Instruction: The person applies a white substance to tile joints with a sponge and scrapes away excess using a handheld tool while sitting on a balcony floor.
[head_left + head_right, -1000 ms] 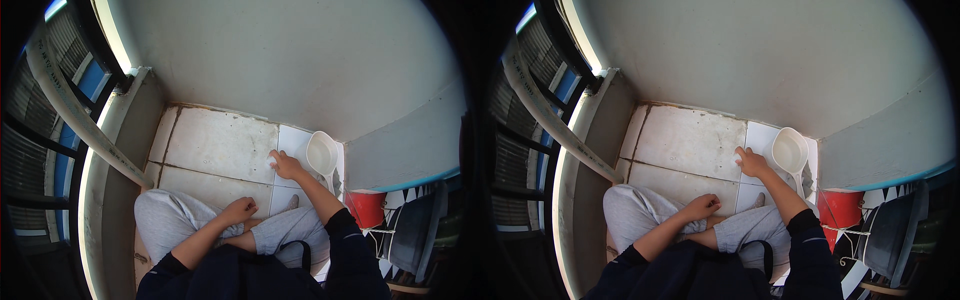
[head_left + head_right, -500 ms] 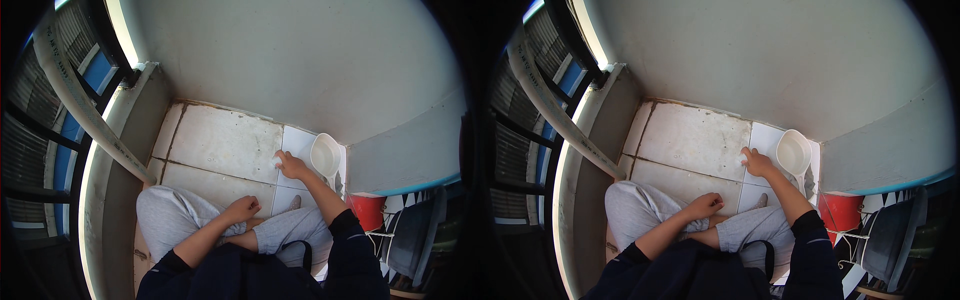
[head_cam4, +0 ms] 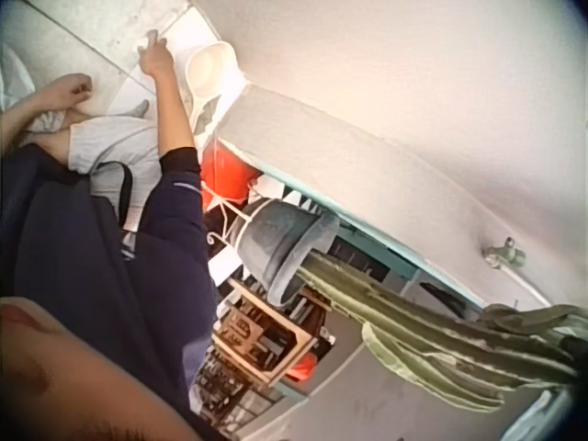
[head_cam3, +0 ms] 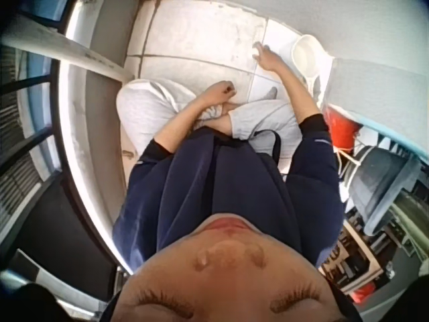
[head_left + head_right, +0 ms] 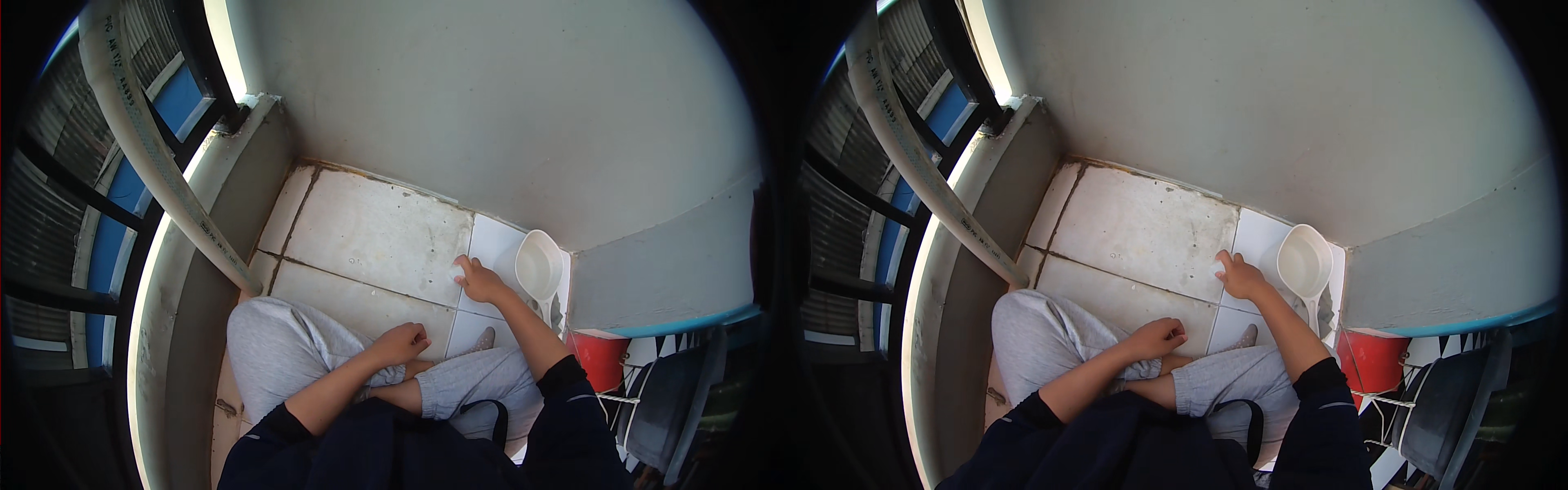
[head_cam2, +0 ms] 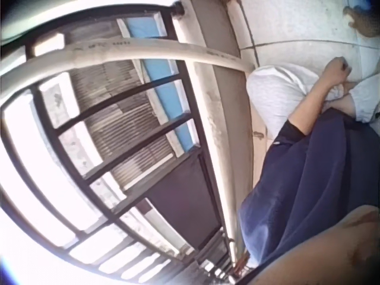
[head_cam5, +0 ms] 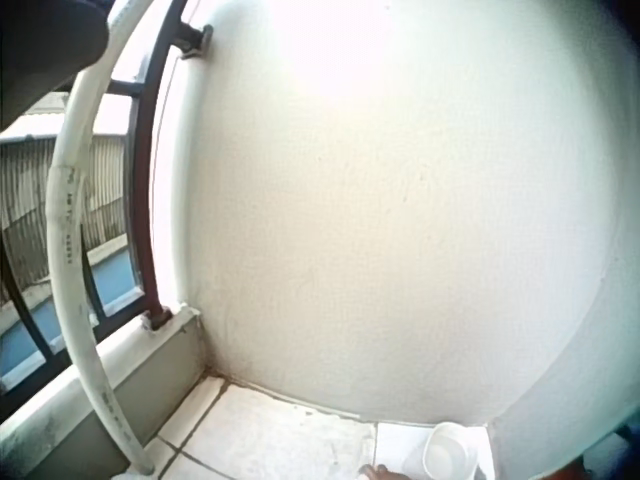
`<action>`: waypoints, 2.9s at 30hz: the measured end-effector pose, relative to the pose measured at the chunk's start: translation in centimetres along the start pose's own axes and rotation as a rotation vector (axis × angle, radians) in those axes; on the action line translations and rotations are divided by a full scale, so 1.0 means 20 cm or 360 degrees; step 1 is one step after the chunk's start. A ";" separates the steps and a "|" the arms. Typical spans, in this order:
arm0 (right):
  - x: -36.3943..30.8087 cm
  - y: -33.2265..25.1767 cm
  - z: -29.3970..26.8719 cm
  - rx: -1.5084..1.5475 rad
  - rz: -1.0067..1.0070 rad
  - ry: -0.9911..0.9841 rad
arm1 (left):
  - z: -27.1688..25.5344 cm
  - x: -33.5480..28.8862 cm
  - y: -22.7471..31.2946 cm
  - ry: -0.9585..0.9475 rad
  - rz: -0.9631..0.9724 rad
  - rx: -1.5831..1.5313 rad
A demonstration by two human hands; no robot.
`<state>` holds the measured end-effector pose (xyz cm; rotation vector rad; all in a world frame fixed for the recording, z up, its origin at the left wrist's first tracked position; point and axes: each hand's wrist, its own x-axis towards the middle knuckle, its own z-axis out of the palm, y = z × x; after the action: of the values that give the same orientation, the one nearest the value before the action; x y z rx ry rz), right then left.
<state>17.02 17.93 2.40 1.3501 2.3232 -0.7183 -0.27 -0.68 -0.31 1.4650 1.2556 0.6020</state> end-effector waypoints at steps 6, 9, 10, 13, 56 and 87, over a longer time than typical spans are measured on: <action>0.18 0.04 -0.12 0.0141 0.0296 0.0184 | 0.00 0.00 0.02 -0.0067 -0.0014 -0.0004; 0.35 0.07 -0.19 0.0255 0.0600 0.0458 | -0.01 0.02 0.03 -0.0074 -0.0066 -0.0072; 0.38 0.08 -0.21 0.0264 0.0595 0.0476 | 0.00 0.03 0.03 -0.0056 -0.0034 -0.0054; 0.38 0.07 -0.22 0.0289 0.0679 0.0515 | -0.01 0.03 0.03 -0.0053 -0.0039 -0.0060; 0.01 -0.17 -0.01 -0.0056 0.0095 -0.0001 | -0.03 -0.02 0.05 -0.0070 -0.0058 0.0064; 0.10 -0.14 -0.08 0.0061 0.0417 0.0147 | -0.02 0.00 0.04 -0.0065 -0.0111 0.0023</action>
<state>13.51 19.13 3.39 1.6975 2.1517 -0.6329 -0.30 -0.48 0.54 1.4324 1.2759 0.5148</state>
